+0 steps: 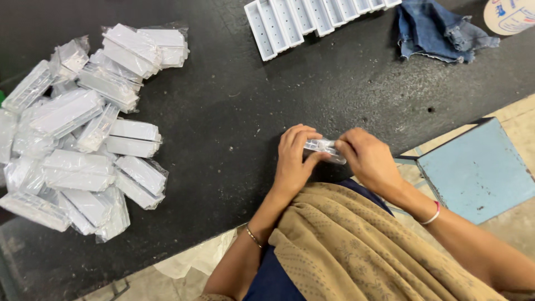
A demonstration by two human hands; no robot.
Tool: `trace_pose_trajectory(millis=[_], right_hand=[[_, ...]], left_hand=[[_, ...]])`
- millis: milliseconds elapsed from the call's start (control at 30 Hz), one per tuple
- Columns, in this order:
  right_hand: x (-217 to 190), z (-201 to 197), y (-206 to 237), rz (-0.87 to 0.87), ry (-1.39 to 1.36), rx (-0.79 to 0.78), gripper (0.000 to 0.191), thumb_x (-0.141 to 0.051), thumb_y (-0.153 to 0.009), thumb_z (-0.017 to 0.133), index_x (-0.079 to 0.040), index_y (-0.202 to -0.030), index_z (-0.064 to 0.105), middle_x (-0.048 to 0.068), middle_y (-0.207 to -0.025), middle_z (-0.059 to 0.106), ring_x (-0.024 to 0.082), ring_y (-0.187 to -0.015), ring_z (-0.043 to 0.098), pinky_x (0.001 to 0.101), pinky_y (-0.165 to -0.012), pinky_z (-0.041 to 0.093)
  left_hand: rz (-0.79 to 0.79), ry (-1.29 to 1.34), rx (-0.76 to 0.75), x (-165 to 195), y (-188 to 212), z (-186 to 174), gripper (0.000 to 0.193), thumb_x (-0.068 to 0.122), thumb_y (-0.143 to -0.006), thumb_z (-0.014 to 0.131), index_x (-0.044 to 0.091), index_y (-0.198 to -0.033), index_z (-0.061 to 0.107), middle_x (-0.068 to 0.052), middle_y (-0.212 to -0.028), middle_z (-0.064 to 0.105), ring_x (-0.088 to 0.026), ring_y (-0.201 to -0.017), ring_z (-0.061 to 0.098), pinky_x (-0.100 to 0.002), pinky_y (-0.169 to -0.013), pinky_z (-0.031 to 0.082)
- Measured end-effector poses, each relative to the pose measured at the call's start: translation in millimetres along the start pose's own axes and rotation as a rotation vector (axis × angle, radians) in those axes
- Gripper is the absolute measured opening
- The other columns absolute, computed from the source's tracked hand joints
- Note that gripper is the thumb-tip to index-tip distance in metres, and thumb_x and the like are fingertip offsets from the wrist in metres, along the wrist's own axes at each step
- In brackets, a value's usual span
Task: The person repeatedly picks up individually wrapped white plastic trays from a pile, removes the plastic wrap by hand, and places the unwrapped trays into a growing stack on the table. The task continues in a repetitive cycle throughout the clip.
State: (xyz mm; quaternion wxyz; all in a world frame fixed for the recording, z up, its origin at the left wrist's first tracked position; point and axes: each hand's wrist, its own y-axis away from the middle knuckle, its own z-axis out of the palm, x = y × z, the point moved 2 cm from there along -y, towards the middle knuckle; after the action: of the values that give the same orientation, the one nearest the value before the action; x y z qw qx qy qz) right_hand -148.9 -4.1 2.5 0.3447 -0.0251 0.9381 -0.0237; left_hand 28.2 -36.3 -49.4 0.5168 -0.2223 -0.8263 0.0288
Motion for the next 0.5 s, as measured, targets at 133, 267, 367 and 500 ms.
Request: trace_pose_trajectory(millis=[133,267,367,500], right_hand=[[-2,-4,1,0.205,-0.048,0.053,0.016,-0.018,-0.09,0.074,-0.003,-0.092,0.07,0.01,-0.083,0.068,0.027,-0.067,0.067,0.0389,-0.062,0.052],[-11,-7,11,0.069,0.027,0.117,0.014,-0.016,-0.089,0.075,-0.003,-0.092,0.071,0.01,-0.084,0.066,0.026,-0.068,0.065,0.0382,-0.063,0.052],[-14,-5,17,-0.076,0.12,0.124,0.011,-0.013,-0.091,0.073,-0.003,-0.095,0.07,0.009,-0.085,0.063,0.03,-0.078,0.062,0.0413,-0.071,0.05],[-12,4,24,-0.158,0.183,0.136,0.008,-0.008,-0.09,0.071,-0.005,-0.097,0.07,0.009,-0.087,0.061,0.031,-0.085,0.06,0.0425,-0.078,0.046]], left_hand=[[-0.021,0.142,-0.038,-7,4,-4,0.029,0.011,-0.09,0.076,0.008,-0.117,0.067,-0.01,-0.124,0.068,-0.035,-0.132,0.056,-0.045,-0.11,0.046],[-0.017,0.172,-0.034,-5,9,-4,0.028,0.007,-0.088,0.075,0.008,-0.116,0.068,-0.01,-0.121,0.069,-0.034,-0.13,0.058,-0.044,-0.108,0.048],[-0.008,0.161,-0.036,-2,10,-5,0.029,0.007,-0.087,0.076,0.008,-0.115,0.068,-0.01,-0.119,0.069,-0.034,-0.128,0.059,-0.043,-0.107,0.049],[-0.005,0.156,-0.046,-1,12,-7,0.03,0.005,-0.084,0.077,0.008,-0.113,0.069,-0.011,-0.119,0.069,-0.033,-0.126,0.061,-0.043,-0.105,0.049]])
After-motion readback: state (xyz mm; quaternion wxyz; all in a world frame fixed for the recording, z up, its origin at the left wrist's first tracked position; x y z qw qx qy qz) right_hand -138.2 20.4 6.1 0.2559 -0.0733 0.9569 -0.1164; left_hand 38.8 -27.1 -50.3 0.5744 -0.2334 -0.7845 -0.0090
